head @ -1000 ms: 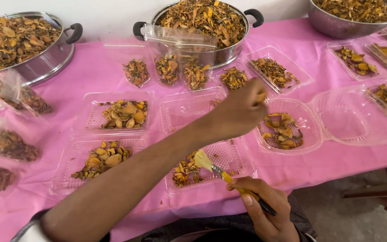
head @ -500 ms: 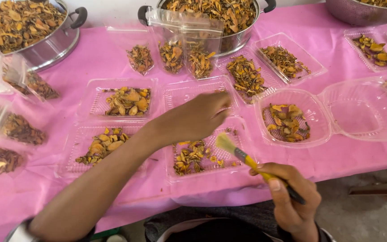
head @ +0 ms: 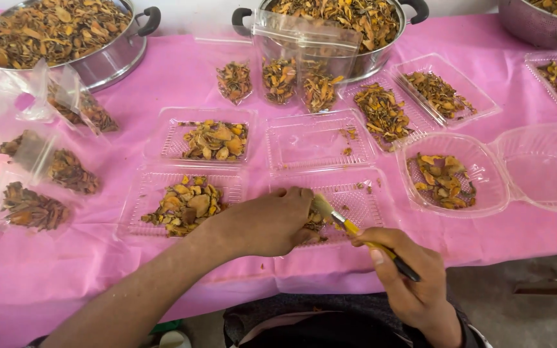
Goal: Sorting and cleaning dried tea leaves by hand and using a brush to remove debris and organize pieces into containers.
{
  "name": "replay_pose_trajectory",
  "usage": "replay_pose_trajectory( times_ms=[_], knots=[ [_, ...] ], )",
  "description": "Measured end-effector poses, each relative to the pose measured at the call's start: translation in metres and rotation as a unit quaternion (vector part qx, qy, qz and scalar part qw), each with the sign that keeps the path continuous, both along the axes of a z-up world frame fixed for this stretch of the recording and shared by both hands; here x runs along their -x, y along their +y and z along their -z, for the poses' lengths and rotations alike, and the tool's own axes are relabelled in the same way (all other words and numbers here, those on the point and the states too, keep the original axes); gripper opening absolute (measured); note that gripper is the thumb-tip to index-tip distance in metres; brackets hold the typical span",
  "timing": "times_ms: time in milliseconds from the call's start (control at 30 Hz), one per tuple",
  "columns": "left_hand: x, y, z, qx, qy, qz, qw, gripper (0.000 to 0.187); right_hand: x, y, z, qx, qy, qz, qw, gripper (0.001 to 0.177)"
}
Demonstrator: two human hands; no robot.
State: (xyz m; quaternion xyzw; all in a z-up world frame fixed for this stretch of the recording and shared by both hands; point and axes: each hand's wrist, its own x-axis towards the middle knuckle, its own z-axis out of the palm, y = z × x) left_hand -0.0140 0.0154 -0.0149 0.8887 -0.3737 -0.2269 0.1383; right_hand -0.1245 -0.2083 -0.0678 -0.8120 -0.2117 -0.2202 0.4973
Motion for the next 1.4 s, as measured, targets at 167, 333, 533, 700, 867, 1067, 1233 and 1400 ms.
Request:
replay_pose_trajectory(
  times_ms=[167, 333, 533, 700, 867, 1067, 1233, 1400],
  knots=[
    [0.004, -0.008, -0.006, -0.033, 0.048, 0.026, 0.998, 0.030, 0.003, -0.007, 0.004, -0.053, -0.013, 0.049, 0.997, 0.030],
    [0.007, -0.016, -0.007, -0.089, 0.052, 0.060, 0.993, 0.040, 0.004, -0.014, 0.012, -0.083, -0.039, 0.050, 0.995, 0.028],
    [-0.011, -0.009, -0.003, -0.012, 0.113, 0.069, 0.991, 0.017, 0.004, -0.021, 0.013, -0.128, -0.037, 0.068, 0.989, 0.027],
    [-0.038, -0.005, -0.008, 0.068, 0.125, 0.002, 0.990, 0.012, 0.005, -0.014, 0.009, -0.189, -0.022, 0.103, 0.976, 0.029],
    [-0.051, 0.003, 0.007, 0.207, 0.168, -0.018, 0.964, 0.023, -0.010, -0.011, 0.009, -0.345, -0.093, 0.078, 0.931, 0.027],
    [-0.046, 0.013, 0.010, 0.243, 0.152, -0.021, 0.958, 0.018, -0.006, 0.018, 0.004, -0.312, -0.049, 0.023, 0.949, 0.035],
    [-0.045, 0.016, 0.014, 0.202, 0.135, 0.006, 0.970, 0.025, -0.004, 0.018, 0.014, -0.307, -0.063, 0.117, 0.942, 0.032],
    [-0.048, 0.016, 0.026, 0.240, 0.091, 0.040, 0.966, 0.032, 0.002, 0.020, 0.001, -0.218, -0.052, 0.164, 0.960, 0.032]
  ],
)
